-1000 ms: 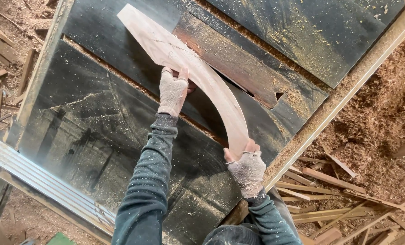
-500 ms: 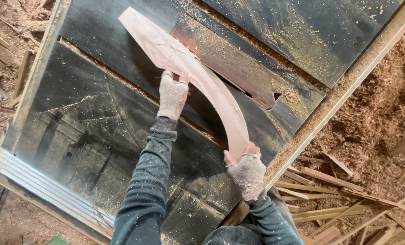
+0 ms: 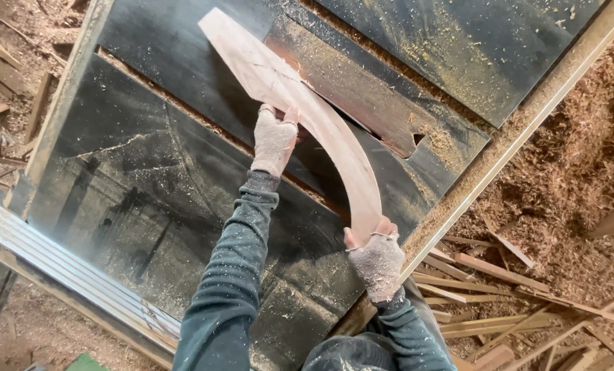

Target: The person repeatedly passes a curved wooden piece over a table saw blade to refine its edge. The operator holds the wood with both hands, guiding it along the blade in short strokes, then lifts and repositions it for additional passes.

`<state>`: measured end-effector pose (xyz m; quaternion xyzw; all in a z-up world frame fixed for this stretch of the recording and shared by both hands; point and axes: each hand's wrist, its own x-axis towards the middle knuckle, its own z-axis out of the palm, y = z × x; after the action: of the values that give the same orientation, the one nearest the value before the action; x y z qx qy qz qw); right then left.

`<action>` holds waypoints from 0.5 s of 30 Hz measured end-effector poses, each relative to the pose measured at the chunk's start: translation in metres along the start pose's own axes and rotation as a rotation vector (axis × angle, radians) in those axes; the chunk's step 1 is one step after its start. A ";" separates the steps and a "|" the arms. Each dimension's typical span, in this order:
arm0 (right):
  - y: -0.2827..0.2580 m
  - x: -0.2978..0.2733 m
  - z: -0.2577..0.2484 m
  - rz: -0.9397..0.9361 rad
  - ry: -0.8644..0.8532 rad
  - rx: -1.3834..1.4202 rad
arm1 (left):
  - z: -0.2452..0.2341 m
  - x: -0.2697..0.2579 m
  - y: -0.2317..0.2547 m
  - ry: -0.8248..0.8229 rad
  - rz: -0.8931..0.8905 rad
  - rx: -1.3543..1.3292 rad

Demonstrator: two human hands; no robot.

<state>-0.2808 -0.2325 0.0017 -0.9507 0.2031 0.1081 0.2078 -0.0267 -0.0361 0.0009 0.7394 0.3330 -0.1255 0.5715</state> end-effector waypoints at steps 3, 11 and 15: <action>0.013 -0.009 0.008 -0.017 0.055 -0.025 | 0.005 -0.019 0.007 -0.004 -0.019 0.030; 0.045 -0.026 0.019 0.019 0.101 0.008 | 0.017 -0.025 -0.011 -0.027 -0.014 0.033; 0.052 -0.029 0.011 0.046 0.066 -0.016 | 0.026 -0.046 -0.004 -0.055 -0.033 -0.057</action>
<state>-0.3304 -0.2614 -0.0182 -0.9504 0.2310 0.0830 0.1909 -0.0584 -0.0756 0.0161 0.7136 0.3327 -0.1456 0.5991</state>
